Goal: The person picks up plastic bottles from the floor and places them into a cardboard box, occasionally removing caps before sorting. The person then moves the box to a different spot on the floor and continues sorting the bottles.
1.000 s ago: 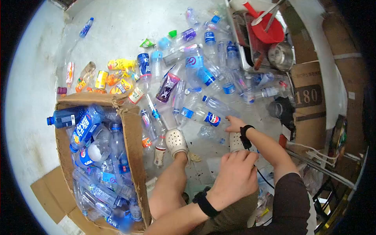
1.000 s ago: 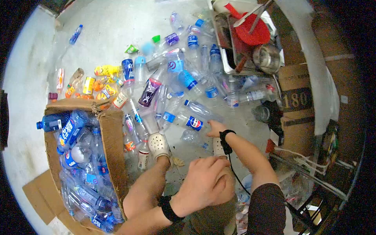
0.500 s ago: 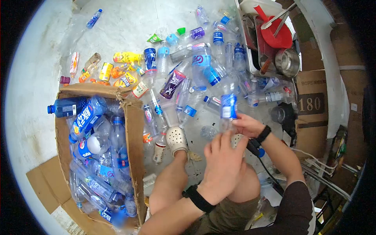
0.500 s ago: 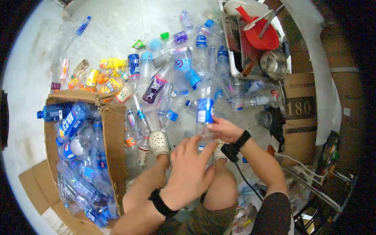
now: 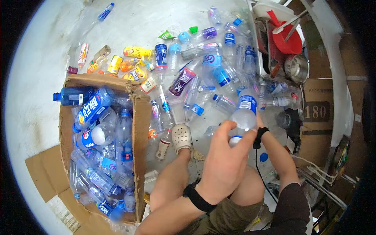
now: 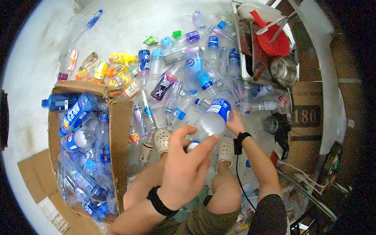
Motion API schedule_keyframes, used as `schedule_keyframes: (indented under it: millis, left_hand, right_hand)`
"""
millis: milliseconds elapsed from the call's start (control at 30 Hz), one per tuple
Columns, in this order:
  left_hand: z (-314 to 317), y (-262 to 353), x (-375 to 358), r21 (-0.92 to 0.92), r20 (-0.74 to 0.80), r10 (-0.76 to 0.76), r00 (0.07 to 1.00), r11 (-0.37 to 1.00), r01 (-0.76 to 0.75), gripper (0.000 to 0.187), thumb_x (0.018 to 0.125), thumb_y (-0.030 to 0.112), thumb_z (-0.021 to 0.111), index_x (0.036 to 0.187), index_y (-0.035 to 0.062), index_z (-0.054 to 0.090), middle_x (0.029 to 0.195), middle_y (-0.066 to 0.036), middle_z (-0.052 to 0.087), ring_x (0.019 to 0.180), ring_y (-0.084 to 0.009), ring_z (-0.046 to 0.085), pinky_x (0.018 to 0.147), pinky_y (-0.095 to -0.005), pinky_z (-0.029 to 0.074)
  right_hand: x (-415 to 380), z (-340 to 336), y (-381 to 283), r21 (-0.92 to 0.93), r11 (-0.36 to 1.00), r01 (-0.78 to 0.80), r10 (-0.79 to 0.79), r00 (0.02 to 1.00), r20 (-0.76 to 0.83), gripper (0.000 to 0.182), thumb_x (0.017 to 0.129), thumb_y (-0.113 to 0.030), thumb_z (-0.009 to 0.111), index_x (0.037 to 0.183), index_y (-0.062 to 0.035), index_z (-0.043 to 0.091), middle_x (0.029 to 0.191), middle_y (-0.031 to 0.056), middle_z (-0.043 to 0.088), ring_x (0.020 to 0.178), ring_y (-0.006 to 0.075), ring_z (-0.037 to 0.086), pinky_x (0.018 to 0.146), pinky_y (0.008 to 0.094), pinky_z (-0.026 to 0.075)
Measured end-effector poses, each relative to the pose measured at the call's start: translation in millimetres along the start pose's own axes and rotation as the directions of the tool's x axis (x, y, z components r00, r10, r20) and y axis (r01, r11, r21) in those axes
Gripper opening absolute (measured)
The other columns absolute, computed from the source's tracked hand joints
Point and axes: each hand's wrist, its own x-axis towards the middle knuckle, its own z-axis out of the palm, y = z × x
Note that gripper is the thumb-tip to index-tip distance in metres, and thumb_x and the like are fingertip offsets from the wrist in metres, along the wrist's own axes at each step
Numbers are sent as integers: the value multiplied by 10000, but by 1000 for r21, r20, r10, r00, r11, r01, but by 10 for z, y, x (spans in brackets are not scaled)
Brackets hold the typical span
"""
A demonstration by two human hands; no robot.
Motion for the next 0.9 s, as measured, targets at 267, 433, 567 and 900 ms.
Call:
schedule_keyframes:
  millis: [267,433,567,900]
  left_hand:
    - [128,-71,-10,-37,53,34,998,999,-32,414,736,22,612,1143,91,592,1161,-217,456,1028,-372,495,871,-387,433]
    - [82,-104,-29,-63,-53,52,997,996,-55,390,747,1,587,1130,75,585,1169,-236,443,1002,-386,503,865,-401,439]
    - [-32,-37,-89,-73,-224,131,966,986,-151,397,747,-39,583,1124,86,593,1151,-207,443,937,-345,530,802,-361,470]
    - [-1138,-410,-780,-111,-656,47,753,981,-158,361,766,-25,618,1111,80,626,1019,-85,534,750,-125,552,650,-247,492]
  right_hand:
    - [123,50,515,-498,863,83,-46,995,87,529,760,-281,709,1138,20,493,1086,144,585,955,238,580,824,378,464]
    - [-141,-46,483,-520,844,129,-96,991,90,551,733,-241,734,1138,36,482,1049,150,586,913,229,585,790,361,475]
    - [-874,-357,373,-369,904,215,-230,973,3,572,711,-209,755,1137,50,474,1019,155,587,880,222,589,762,348,485]
    - [-3562,-570,222,600,791,124,81,949,-304,457,822,-112,647,1215,-66,418,1120,53,524,984,200,519,790,386,468]
